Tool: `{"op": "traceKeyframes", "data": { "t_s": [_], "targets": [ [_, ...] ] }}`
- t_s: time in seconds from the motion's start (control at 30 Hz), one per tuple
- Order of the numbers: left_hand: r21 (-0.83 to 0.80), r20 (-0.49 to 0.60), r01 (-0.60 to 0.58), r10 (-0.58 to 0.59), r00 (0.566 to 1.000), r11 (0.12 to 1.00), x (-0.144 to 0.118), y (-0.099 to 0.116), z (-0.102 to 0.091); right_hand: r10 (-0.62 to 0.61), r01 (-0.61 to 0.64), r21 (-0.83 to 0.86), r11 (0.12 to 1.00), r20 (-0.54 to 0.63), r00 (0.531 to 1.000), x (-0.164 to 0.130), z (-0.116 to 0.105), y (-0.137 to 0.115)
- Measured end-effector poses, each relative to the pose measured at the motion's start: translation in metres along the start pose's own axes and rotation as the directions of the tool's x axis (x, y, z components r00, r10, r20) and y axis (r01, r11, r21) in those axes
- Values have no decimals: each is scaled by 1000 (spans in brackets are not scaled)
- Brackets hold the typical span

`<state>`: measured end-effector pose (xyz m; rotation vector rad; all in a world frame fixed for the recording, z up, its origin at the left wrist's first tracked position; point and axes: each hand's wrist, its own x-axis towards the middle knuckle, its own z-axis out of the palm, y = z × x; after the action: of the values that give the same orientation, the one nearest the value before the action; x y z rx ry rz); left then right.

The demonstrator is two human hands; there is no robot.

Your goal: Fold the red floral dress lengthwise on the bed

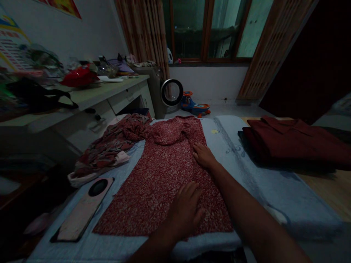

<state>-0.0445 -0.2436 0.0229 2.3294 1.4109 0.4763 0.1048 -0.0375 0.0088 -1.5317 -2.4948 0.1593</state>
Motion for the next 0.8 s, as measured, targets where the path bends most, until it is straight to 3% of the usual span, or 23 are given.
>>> {"op": "traceKeyframes", "data": {
  "t_s": [0.17, 0.3, 0.4, 0.5, 0.57, 0.63, 0.73, 0.8],
  "targets": [
    [-58, 38, 14, -12, 999, 998, -1, 3, -7, -22, 22, 5, 1000, -8, 1000, -1, 3, 4],
    [-157, 51, 19, -11, 999, 987, 6, -1, -34, -11, 11, 13, 1000, -20, 1000, 0, 3, 6],
    [-212, -96, 39, -60, 994, 976, 30, -24, -61, -12, 12, 21, 1000, -11, 1000, 0, 6, 7],
    [-274, -254, 87, -159, 954, 958, 72, -71, -85, -23, 23, 24, 999, -14, 1000, 1, 9, 9],
    [-288, -360, 170, -271, 892, 942, 102, -110, -96, -31, 32, 31, 999, -31, 999, 1, 9, 11],
    [-275, -453, 327, -422, 785, 904, 126, -148, -103, -50, 54, 54, 997, -63, 997, 3, 6, 12],
    [-241, -471, 549, -592, 654, 800, 148, -190, -105, -65, 78, 79, 994, -156, 986, 5, 2, 16],
    [-242, -474, 618, -647, 598, 748, 154, -205, -101, -49, 62, 66, 996, -186, 981, 7, 2, 20]
  ]
}}
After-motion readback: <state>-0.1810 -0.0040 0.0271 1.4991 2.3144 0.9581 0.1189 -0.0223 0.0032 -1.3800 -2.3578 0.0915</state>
